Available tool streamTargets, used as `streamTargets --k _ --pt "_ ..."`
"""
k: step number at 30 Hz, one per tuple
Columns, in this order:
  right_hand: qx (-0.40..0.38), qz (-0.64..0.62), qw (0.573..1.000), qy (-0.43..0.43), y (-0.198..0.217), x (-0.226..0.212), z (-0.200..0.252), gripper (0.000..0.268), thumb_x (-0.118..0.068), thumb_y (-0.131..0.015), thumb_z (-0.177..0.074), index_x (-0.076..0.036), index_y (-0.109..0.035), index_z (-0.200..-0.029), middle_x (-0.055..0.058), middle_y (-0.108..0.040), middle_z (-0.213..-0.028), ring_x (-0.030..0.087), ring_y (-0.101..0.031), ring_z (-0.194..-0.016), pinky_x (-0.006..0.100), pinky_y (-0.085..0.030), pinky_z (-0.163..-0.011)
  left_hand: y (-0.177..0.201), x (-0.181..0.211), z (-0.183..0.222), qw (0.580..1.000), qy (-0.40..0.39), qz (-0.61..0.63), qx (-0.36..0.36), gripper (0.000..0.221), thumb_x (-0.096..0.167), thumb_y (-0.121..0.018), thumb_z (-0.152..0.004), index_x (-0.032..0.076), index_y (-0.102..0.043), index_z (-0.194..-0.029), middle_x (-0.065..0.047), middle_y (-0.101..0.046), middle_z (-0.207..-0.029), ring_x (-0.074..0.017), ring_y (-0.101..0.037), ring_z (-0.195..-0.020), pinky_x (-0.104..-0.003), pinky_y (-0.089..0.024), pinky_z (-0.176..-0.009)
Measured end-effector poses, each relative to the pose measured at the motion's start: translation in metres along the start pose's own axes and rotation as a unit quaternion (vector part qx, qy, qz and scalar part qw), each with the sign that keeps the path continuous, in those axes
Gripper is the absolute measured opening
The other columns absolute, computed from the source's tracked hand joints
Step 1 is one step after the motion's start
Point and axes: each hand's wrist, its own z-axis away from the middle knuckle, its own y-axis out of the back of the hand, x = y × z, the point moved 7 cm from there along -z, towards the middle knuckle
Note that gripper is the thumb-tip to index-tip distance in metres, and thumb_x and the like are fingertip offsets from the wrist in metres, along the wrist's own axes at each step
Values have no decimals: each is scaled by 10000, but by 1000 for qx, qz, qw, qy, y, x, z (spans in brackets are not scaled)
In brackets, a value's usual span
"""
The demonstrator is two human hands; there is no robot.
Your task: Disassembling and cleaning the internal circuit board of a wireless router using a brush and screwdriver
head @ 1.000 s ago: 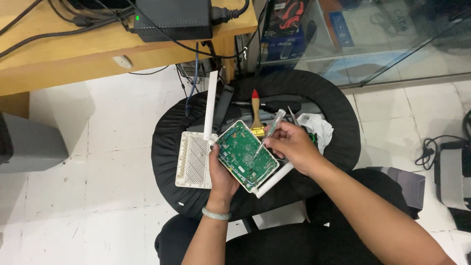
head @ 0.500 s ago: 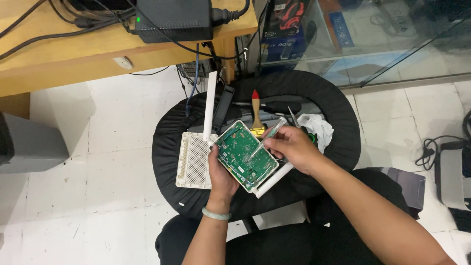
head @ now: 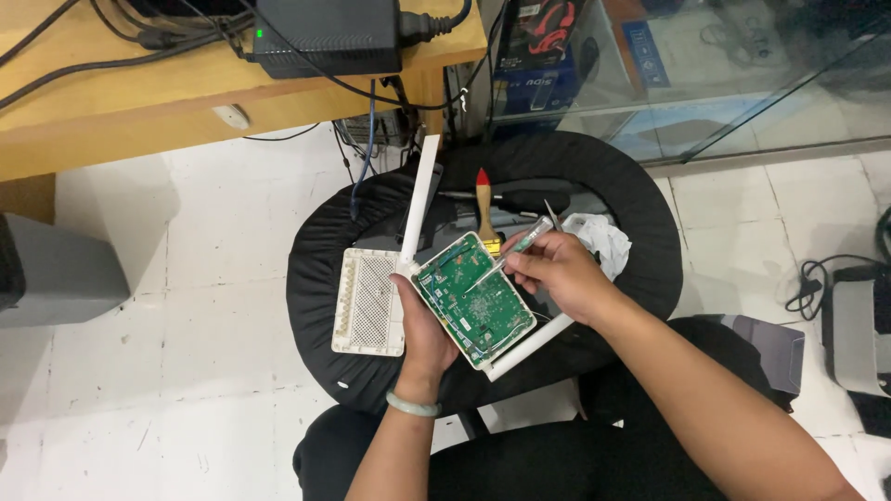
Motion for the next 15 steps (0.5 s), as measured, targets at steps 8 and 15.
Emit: streamTargets --k 8,15 --pt "25 16 1000 6 10 -10 4 225 -48 -730 -901 54 -704 -1100 177 -707 -759 150 -604 -575 220 -467 -447 7 0 -4 1000 2 -7 10 885 774 -354 -902 93 -563 -1428 -153 -630 -1371 -336 -643 -1205 -482 -527 -1027" --pt "19 44 999 -10 11 -4 3 204 -35 -729 -889 50 -700 -1072 168 -701 -733 148 -598 -553 223 -463 -428 11 -4 -11 1000 8 -3 9 926 800 -354 -884 77 -555 -1428 -182 -630 -1361 -360 -646 -1196 -510 -529 -1018"
